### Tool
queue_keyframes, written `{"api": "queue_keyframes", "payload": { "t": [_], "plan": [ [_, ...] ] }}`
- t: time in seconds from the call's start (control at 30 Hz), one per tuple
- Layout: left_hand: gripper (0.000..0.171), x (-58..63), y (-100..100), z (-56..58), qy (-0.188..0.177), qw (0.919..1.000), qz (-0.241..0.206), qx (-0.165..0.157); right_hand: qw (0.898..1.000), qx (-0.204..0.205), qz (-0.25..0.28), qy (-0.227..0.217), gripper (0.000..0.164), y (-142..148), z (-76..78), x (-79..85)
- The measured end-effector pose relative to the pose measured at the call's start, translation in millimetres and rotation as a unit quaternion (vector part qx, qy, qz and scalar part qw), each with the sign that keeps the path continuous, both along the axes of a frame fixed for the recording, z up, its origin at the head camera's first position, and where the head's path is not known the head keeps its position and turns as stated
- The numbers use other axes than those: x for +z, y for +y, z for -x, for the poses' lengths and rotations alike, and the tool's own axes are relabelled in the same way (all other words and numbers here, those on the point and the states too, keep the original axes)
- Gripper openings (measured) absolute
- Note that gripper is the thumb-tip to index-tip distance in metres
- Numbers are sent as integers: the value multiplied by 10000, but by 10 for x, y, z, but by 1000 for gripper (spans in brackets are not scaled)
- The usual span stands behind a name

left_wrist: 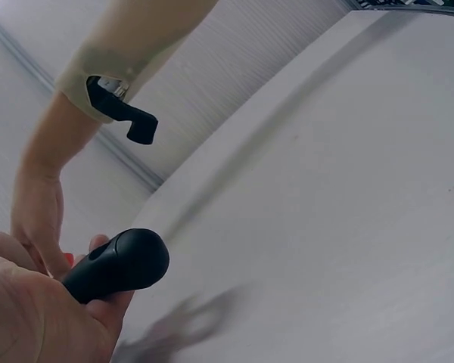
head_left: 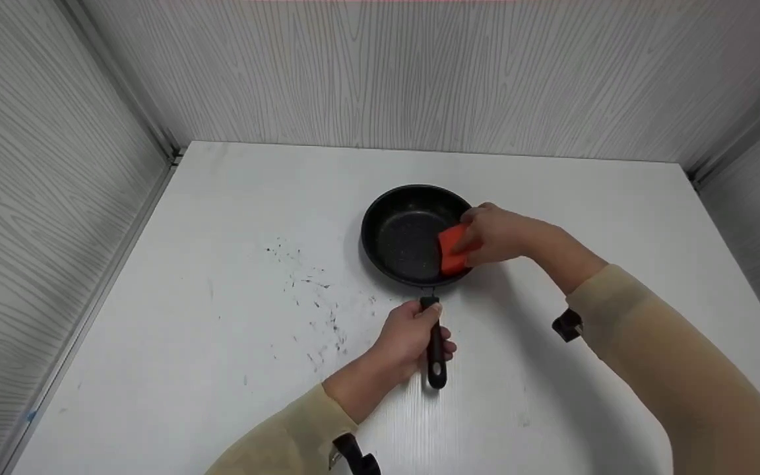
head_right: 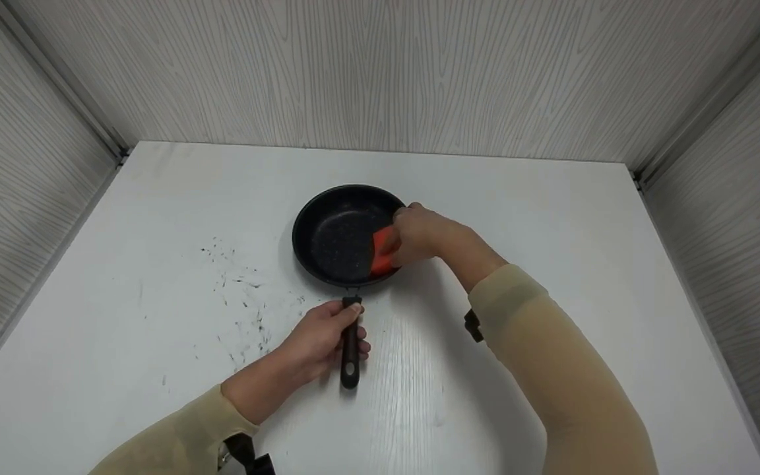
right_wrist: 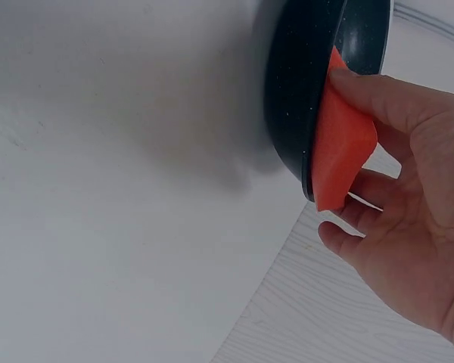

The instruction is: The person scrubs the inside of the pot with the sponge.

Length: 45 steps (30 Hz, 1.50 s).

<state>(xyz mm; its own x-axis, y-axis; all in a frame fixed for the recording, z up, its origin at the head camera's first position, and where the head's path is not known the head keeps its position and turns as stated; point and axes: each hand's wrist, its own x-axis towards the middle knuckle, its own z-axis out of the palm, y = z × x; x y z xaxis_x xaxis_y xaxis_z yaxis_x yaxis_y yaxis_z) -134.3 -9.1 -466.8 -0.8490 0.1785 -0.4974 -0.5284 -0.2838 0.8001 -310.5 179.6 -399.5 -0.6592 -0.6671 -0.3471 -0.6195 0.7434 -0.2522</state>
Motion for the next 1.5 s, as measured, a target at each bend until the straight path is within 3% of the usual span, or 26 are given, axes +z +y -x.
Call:
{"api": "queue_keyframes", "payload": {
  "t": [0.6, 1.5],
  "plan": [
    [30, 0, -25, 10, -91, 9999, -8, -77, 9977, -324, 416, -430, 27, -118, -105, -92],
    [35, 8, -21, 4, -45, 9999, -23, -107, 9958, -126, 893, -139, 28, -347, -218, -260]
  ]
}}
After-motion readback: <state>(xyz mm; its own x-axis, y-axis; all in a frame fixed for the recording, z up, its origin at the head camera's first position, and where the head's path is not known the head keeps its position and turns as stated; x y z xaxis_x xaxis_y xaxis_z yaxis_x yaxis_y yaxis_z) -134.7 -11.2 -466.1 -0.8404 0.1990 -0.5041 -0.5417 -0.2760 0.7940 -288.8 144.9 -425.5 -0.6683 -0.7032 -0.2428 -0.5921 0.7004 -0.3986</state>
